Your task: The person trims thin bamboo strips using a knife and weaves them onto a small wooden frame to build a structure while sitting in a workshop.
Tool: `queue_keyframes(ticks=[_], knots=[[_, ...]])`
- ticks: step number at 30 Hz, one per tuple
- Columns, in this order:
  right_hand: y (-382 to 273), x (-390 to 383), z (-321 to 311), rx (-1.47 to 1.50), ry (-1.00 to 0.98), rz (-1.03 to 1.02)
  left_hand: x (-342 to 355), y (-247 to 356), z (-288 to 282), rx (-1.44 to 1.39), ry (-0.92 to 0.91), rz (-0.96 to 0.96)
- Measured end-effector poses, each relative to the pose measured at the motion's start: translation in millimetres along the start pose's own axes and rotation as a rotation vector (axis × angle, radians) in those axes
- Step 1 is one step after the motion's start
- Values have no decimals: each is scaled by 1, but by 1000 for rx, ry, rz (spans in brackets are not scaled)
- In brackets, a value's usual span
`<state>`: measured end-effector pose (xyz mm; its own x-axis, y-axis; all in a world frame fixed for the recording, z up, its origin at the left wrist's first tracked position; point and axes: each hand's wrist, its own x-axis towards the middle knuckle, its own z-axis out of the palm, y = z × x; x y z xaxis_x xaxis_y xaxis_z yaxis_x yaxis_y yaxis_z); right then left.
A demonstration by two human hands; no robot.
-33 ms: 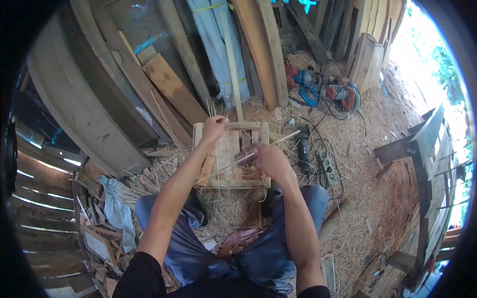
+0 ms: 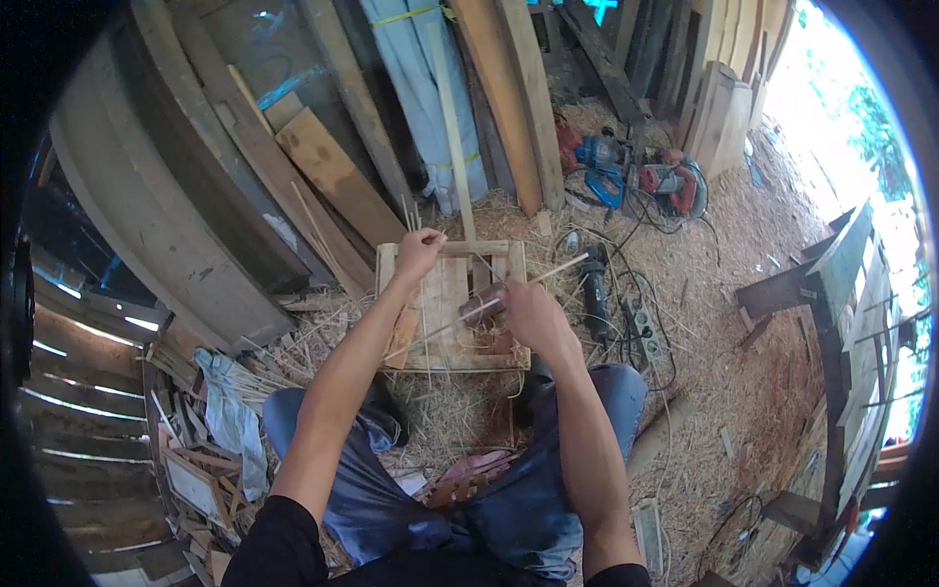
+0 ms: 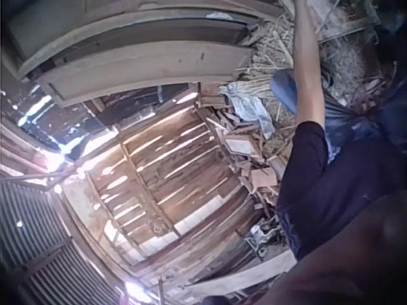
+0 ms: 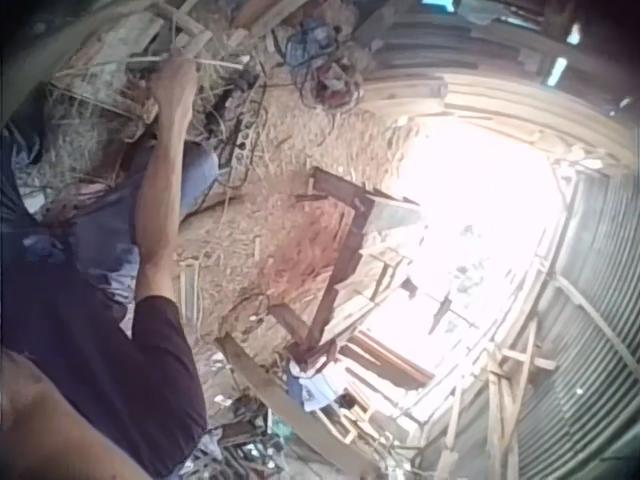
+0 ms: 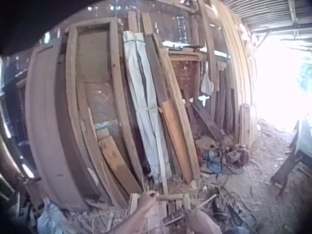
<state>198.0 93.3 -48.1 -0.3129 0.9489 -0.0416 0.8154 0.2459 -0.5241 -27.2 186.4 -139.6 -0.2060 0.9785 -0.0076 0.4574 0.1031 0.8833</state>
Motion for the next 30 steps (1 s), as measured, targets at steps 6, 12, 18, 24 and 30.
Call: queue_keyframes(ticks=[6, 12, 18, 24, 30], knots=[[-6, 14, -6, 81, 24, 4, 15, -37, -2, -24, -66, 5], [9, 14, -17, 143, 67, -70, -26, 31, -28, 16, -185, 136], [-10, 4, -45, 428, 29, -60, -100, 102, -59, -7, -436, 342], [-13, -10, -56, 632, 122, -37, -118, 142, -71, 187, -269, 637], [-45, -23, -50, 842, 208, -150, -141, 162, -102, 176, -240, 482]])
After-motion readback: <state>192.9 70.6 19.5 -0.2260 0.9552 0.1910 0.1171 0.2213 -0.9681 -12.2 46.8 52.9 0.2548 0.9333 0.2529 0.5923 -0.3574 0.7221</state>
